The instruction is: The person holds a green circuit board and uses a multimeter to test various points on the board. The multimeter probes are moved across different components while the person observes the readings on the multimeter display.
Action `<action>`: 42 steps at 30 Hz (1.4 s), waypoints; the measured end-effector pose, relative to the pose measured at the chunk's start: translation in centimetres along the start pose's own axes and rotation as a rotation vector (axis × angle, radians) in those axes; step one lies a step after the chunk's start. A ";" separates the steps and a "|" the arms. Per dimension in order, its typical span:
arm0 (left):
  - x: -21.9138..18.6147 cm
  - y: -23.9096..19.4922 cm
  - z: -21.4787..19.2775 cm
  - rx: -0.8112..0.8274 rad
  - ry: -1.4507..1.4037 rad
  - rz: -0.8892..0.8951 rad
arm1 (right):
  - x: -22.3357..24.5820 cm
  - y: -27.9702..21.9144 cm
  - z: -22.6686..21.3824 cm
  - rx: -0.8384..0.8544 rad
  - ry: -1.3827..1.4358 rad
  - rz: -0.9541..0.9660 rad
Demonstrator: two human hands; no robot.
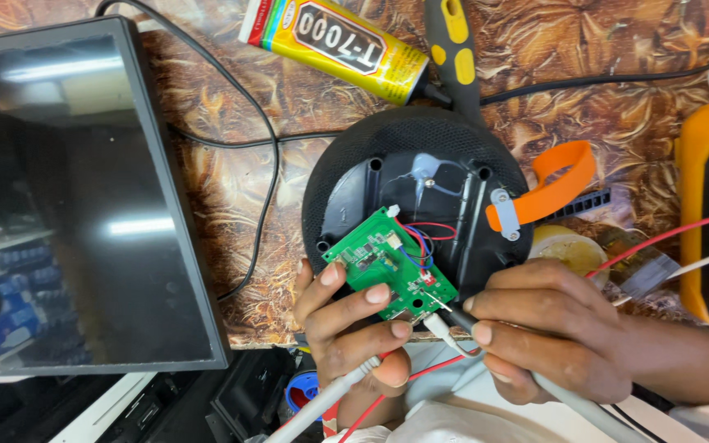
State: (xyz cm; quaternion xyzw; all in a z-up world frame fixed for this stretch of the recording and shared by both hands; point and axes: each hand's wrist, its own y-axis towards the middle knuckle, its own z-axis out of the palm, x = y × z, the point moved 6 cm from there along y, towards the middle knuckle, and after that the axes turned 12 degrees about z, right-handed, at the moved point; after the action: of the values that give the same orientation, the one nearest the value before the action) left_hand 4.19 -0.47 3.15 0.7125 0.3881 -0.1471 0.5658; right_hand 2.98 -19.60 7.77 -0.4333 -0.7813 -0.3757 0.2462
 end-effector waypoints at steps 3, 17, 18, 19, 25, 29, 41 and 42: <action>0.1 0.1 -0.2 0.020 -0.028 0.008 | 0.1 0.0 0.0 0.019 0.006 0.039; 0.3 0.0 -0.3 0.003 -0.041 0.016 | 0.3 -0.3 0.2 0.009 -0.036 0.026; 0.3 0.0 -0.3 -0.006 -0.052 0.012 | 0.3 -0.3 0.3 0.015 -0.041 0.023; 0.2 0.1 -0.3 -0.005 -0.048 0.011 | 0.3 -0.2 0.3 0.016 -0.038 0.022; 0.3 0.0 -0.5 0.015 -0.065 0.014 | 0.3 -0.3 0.3 0.056 -0.050 0.007; 0.4 -0.1 -0.5 0.020 -0.076 0.007 | 0.4 -0.2 0.3 0.051 -0.072 0.030; -0.1 0.2 0.2 -0.006 0.002 -0.013 | 0.4 0.1 0.6 -0.124 -0.095 -0.020; 0.0 0.1 0.1 -0.031 0.021 0.008 | 0.3 0.2 0.6 -0.173 -0.078 -0.019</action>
State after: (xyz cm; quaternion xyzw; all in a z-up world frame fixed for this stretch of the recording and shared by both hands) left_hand 4.24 -0.55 3.19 0.7066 0.3934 -0.1312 0.5733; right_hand 2.90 -18.87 7.69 -0.4599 -0.7590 -0.4269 0.1735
